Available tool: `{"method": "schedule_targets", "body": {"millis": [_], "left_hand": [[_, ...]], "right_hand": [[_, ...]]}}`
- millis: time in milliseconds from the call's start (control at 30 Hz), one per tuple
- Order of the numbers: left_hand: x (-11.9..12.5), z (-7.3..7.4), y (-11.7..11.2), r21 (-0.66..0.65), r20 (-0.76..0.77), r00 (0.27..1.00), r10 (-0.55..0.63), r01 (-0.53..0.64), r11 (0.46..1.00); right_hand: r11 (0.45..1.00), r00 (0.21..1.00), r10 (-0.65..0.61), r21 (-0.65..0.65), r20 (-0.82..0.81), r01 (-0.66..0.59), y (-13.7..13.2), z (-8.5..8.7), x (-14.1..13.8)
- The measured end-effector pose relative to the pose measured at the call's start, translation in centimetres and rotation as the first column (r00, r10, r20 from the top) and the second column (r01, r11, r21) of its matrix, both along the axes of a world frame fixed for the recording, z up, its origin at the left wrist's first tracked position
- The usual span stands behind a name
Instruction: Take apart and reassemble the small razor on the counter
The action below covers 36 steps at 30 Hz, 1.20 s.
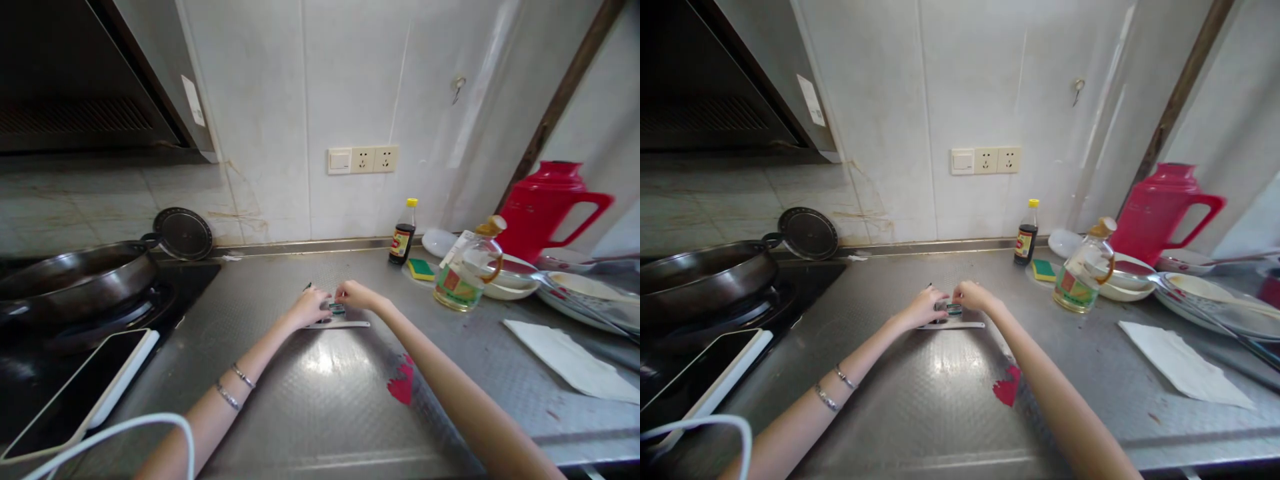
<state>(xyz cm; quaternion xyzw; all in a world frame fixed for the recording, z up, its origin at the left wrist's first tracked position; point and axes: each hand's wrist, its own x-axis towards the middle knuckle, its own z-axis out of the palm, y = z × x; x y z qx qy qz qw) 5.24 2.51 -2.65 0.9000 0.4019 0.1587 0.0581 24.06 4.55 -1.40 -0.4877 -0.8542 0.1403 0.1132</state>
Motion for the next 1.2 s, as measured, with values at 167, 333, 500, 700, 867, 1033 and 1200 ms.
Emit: {"method": "schedule_targets", "body": {"millis": [167, 333, 500, 700, 867, 1033, 1200], "left_hand": [[0.5, -0.2, 0.4, -0.014, -0.042, 0.999, 0.017, -0.018, 1.0], [0.8, -0.1, 0.5, -0.028, -0.042, 0.999, 0.013, -0.014, 0.999], [0.8, -0.1, 0.5, -0.036, -0.033, 0.999, 0.021, -0.022, 0.999], [0.8, -0.1, 0.1, -0.021, -0.036, 0.999, 0.014, -0.014, 1.0], [-0.1, 1.1, -0.1, -0.072, 0.169, 0.984, 0.064, -0.053, 0.996], [-2.8, 3.1, 0.3, -0.098, 0.454, 0.869, 0.198, -0.173, 0.98], [-5.4, 3.8, 0.5, -0.184, 0.642, 0.717, 0.271, -0.199, 0.963]], "right_hand": [[1.0, 1.0, 0.003, -0.005, 0.022, -0.003, 0.1, -0.3, 0.0], [1.0, 1.0, 0.003, 0.003, 0.025, -0.003, 0.1, -0.6, 0.0], [0.999, 1.0, -0.007, 0.038, -0.003, 0.007, -0.1, -0.7, -0.1], [0.996, 0.999, -0.01, 0.083, -0.046, 0.014, -0.3, -0.8, -0.3], [0.993, 0.995, -0.042, 0.104, -0.088, 0.052, -0.8, 0.1, -0.1], [0.978, 0.979, -0.174, 0.095, -0.104, 0.184, -2.2, 1.7, -2.0], [0.961, 0.965, -0.26, 0.097, -0.022, 0.26, -3.1, 1.6, -6.2]]}}
